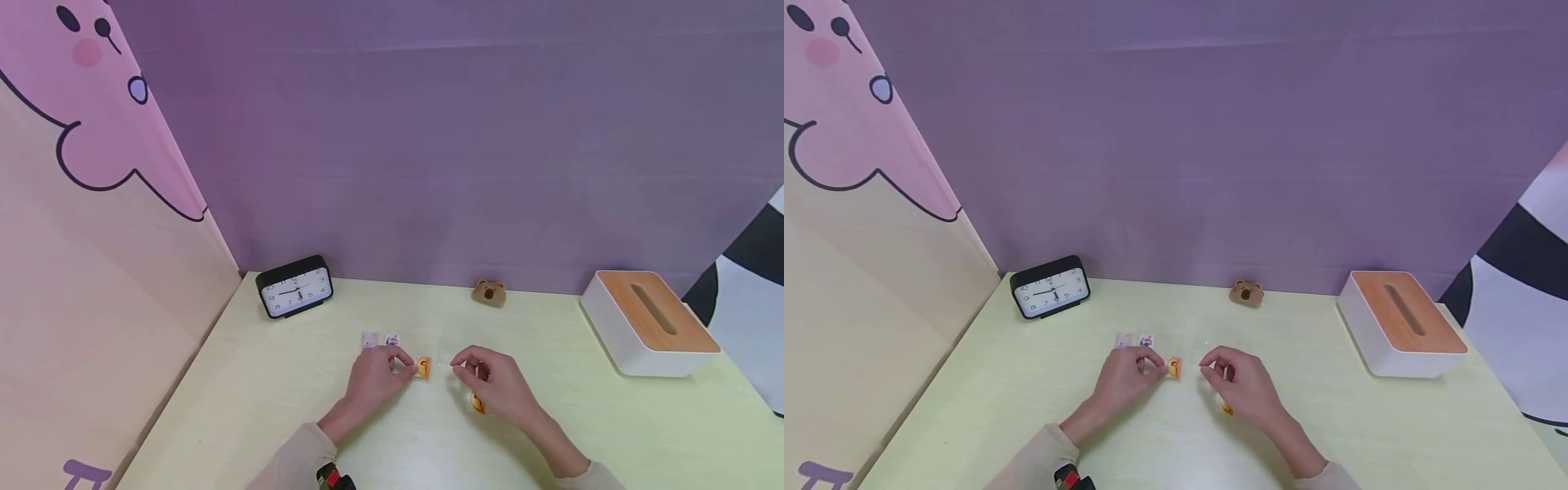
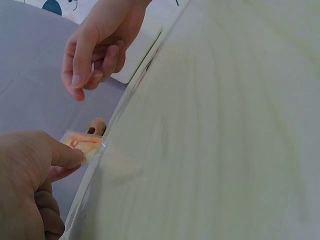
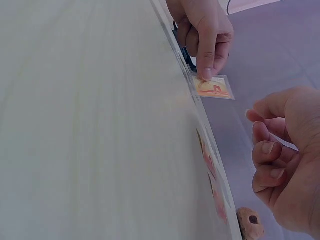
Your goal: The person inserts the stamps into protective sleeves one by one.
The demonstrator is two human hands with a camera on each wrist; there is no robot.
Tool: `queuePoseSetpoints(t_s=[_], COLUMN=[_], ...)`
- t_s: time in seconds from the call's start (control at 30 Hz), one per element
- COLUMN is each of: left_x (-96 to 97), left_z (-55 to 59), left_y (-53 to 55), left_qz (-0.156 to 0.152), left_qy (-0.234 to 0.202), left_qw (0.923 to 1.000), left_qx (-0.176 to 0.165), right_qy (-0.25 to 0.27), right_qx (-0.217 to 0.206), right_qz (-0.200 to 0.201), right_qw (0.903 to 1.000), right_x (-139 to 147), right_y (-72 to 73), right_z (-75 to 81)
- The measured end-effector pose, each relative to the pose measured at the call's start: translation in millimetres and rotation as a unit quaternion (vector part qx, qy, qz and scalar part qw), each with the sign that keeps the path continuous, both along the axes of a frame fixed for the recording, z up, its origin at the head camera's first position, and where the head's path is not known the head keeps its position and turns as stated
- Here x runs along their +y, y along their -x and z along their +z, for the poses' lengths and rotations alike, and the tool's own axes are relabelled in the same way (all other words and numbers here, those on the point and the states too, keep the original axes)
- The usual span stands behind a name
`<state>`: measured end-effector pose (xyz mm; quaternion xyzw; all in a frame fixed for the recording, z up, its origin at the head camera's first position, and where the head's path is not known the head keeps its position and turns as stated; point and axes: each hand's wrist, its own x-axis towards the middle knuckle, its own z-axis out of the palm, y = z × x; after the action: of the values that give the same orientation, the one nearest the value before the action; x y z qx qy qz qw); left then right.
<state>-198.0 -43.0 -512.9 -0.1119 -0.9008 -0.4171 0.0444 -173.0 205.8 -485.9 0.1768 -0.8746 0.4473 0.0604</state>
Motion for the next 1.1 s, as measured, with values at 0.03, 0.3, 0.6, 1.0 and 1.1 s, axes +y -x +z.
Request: queuePoseSetpoints(t_s=[0.03,0.3,0.6,1.0,1.1], left_x=[0.3,2.3,2.6,6.9,7.0], left_z=[-0.6,-7.5,-8.9,-4.4,-4.5], left_y=[1.0,13.0,26.0,35.7,36.2], left_qz=[0.004,0.018,0.024,0.048,0.049], left_qy=[0.008,0.058,0.087,0.115,0.110], left_qw=[0.9999,0.9961,0.9912,0.9884,0.9890], left_qx=[0.006,0.064,0.097,0.086,0.085], right_qy=[0.001,0.017,0.000,-0.026,-0.026], right_qx=[-0.001,-0.013,0.003,0.029,0.027], right_qz=[-0.002,-0.022,-0.032,-0.048,-0.052], right_qw=[1.0000,0.9995,0.9995,0.9981,0.9980], right_x=[3,17,28,45,45], right_y=[-0.8,-8.5,-12.8,-23.6,-25.0], right_z=[0.0,-4.8,-13.4,-24.7,-24.7])
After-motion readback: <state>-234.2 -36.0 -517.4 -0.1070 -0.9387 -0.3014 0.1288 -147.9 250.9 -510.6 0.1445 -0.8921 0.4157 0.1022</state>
